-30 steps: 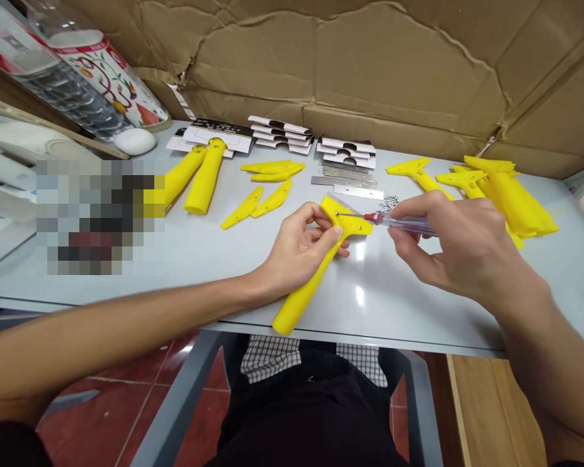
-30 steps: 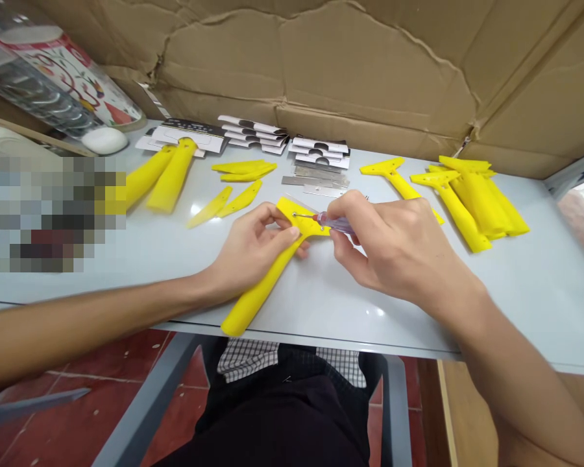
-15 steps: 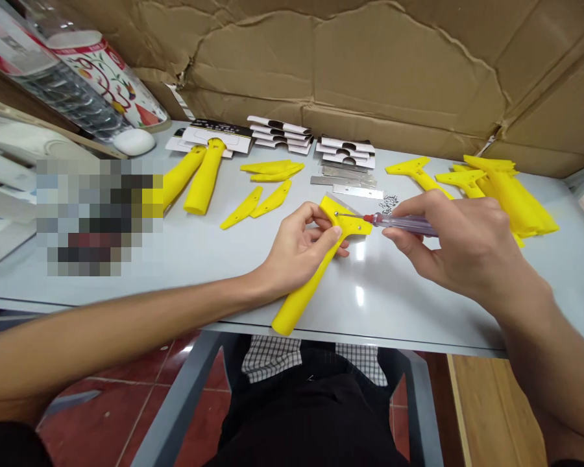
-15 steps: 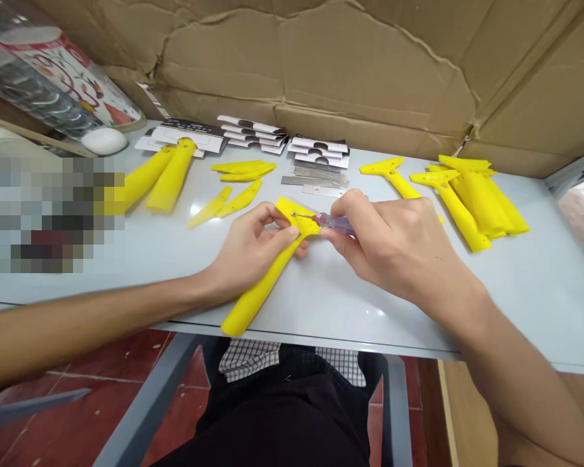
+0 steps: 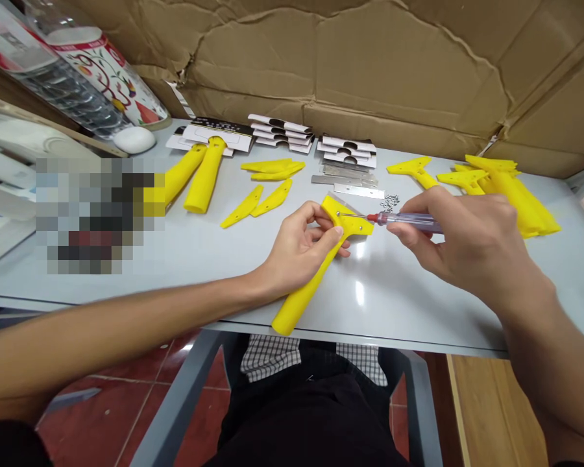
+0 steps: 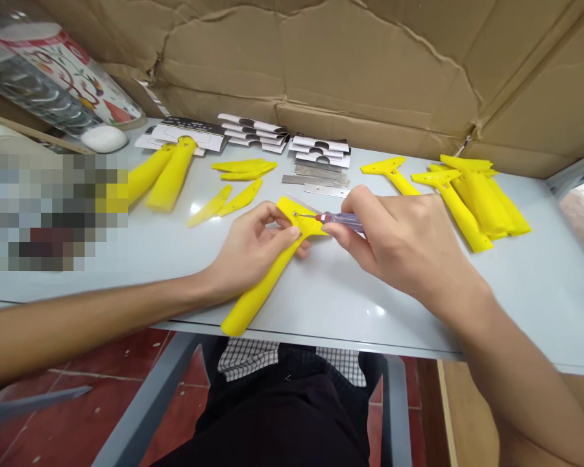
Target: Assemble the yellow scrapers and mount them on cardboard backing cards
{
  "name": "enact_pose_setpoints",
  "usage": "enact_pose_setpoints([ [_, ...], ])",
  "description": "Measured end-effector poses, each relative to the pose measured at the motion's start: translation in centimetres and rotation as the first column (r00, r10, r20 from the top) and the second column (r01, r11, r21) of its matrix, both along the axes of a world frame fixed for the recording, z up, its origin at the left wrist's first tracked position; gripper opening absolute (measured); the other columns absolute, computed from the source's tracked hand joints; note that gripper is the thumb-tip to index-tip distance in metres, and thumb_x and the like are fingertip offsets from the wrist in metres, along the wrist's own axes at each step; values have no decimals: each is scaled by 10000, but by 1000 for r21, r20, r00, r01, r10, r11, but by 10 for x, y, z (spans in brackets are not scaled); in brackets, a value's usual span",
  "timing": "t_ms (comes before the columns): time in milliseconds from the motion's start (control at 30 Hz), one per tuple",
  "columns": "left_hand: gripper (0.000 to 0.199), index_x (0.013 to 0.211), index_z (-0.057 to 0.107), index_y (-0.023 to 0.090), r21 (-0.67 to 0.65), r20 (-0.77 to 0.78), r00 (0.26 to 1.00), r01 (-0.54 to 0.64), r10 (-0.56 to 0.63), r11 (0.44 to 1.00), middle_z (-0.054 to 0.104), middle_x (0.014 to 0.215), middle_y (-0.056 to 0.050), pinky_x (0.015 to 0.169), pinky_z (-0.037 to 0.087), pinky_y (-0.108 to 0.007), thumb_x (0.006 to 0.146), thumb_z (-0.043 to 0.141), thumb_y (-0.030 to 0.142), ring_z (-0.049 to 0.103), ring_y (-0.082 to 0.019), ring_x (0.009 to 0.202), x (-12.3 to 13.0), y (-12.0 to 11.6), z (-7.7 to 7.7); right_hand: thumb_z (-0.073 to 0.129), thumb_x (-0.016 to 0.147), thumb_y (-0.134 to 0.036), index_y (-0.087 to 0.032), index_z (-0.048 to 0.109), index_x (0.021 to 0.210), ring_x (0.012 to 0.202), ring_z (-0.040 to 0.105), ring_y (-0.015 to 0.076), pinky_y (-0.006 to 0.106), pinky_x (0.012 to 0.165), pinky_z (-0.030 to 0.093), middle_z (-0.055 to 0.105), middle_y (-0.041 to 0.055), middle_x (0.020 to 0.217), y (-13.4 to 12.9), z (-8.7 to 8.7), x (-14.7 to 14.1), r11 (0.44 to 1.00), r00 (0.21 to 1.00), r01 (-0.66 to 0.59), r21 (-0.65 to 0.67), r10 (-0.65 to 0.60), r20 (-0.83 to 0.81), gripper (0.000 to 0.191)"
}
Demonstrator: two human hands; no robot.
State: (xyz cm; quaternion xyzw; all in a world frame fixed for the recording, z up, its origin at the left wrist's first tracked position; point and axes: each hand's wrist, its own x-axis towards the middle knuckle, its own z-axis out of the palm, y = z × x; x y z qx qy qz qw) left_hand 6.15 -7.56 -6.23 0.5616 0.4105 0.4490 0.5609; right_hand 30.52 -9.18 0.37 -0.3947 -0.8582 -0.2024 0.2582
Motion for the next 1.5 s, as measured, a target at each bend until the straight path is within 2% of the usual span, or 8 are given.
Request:
enact_pose_setpoints([
  [133, 203, 927, 541, 219, 1, 17, 1000, 1, -1, 1000, 652, 911, -7, 719, 726, -339, 967, 740, 211, 804, -176, 754, 0, 0, -1, 609, 1068, -350, -273, 653, 1130, 652, 714, 226, 374, 583, 409, 785, 6, 792, -2, 0, 1, 991, 1000, 14, -130, -14, 2, 108],
  [233, 210, 929, 540, 217, -4, 23, 1000, -5, 5, 1000, 632, 907, 2, 719, 725, -335, 955, 748, 205, 806, -176, 754, 0, 1, -1, 634, 1054, -305, -271, 655, 1104, 610, 688, 208, 363, 579, 400, 771, -9, 758, -3, -1, -1, 994, 1000, -29, -103, 28, -10, 64],
  [500, 195, 926, 543, 209, -7, 7, 1000, -13, 13, 1000, 661, 912, -10, 692, 719, -327, 963, 733, 185, 803, -175, 737, 0, 0, 0, 583, 1090, -521, -232, 664, 924, 469, 528, 154, 338, 519, 287, 649, -29, 590, 3, -3, -2, 1000, 1000, -12, 3, 12, -16, 343],
  [733, 187, 920, 537, 205, 3, 11, 1000, -13, 13, 1000, 657, 888, -3, 710, 721, -312, 974, 713, 170, 802, -162, 735, 1, 0, 0, 641, 1030, -264, -238, 679, 1051, 588, 653, 184, 347, 575, 377, 756, -7, 743, -4, 1, -4, 993, 998, -62, -96, 61, -8, 50],
  [967, 196, 922, 520, 207, -2, 37, 999, 1, -1, 1000, 660, 939, -15, 685, 718, -304, 984, 703, 173, 806, -161, 730, 0, 1, -5, 676, 1067, -450, -233, 678, 961, 517, 620, 168, 340, 524, 344, 686, -39, 623, 4, -2, 0, 997, 997, -75, -3, 75, -36, 241],
  [1200, 180, 945, 530, 204, -8, 50, 999, 4, -3, 1000, 599, 906, 17, 702, 717, -287, 982, 704, 179, 809, -154, 734, 0, 2, -7, 630, 1042, -257, -245, 651, 1088, 685, 734, 209, 352, 612, 440, 805, 24, 855, -3, 2, -3, 986, 999, -33, -162, 28, -36, 52],
  [1367, 186, 930, 523, 205, 4, 27, 1000, 7, -7, 1000, 631, 912, -1, 703, 718, -301, 996, 696, 187, 804, -158, 737, 0, 2, -5, 676, 1066, -416, -236, 654, 945, 538, 646, 179, 344, 525, 366, 730, -20, 669, 4, -2, 0, 998, 997, -59, -12, 58, -50, 218],
  [1500, 182, 933, 525, 204, 1, 25, 1000, 10, -10, 1000, 628, 924, -3, 700, 718, -306, 992, 696, 183, 809, -163, 743, 0, 1, -4, 648, 1069, -434, -228, 669, 1021, 536, 643, 183, 350, 528, 352, 755, -3, 706, 5, -2, 1, 998, 998, -40, -44, 38, -45, 213],
])
